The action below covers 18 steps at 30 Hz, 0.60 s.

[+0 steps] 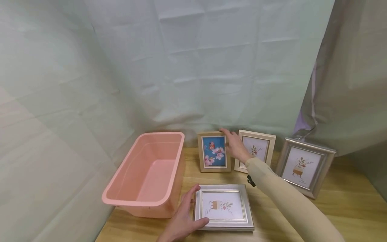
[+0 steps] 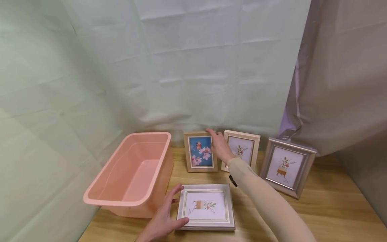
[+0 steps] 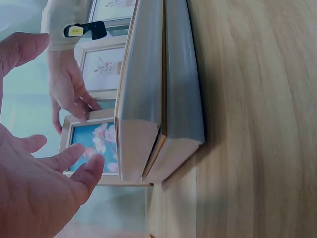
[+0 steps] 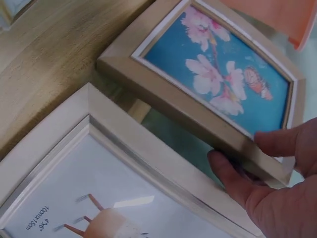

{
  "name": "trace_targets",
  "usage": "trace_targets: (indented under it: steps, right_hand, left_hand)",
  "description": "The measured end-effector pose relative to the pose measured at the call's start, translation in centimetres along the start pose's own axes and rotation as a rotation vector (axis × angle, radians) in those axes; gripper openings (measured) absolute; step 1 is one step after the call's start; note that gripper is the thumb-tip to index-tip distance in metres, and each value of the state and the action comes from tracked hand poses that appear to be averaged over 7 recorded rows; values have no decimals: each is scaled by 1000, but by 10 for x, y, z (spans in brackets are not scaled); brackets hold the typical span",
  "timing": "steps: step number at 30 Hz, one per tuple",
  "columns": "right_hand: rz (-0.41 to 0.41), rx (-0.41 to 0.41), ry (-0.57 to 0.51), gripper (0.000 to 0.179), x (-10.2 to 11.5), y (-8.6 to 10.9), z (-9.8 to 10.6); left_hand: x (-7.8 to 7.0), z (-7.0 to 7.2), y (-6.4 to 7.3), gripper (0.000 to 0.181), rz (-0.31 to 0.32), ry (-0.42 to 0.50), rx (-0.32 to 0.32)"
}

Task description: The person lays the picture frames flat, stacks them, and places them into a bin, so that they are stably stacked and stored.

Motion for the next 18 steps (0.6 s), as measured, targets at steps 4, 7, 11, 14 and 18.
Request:
trace_targets:
  steps: [4,7,11,14,18]
  right_hand:
    - [13,-13,-10,60,-5,-1,-1]
    - [43,-28,-61,60,-14,-2,-5]
    - [94,-46,-89,65,-30,-4,-17]
    - [139,-84,-62,66,-39,-5,-24]
    - [182,-161,-54,65,-39,4,-21]
  left_hand:
    - [-2,-2,-1,106,0,-14,-2]
    - [-2,-2,-1,104,4,-13,-2]
    - [-2,-2,-1,103,2,11,3]
    - [-1,-3,-2,102,2,29,12]
    - [-3,-2,-3,100,-6,52,20]
Point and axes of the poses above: each hand's wrist, its own y-axis away from the middle knuckle, its own z-axis out of the back of the hand, x = y × z, the point moved 10 cm from there along -y, towards the middle knuckle, and after that the axes turned 4 degrees about x, right-handed, at the moved point
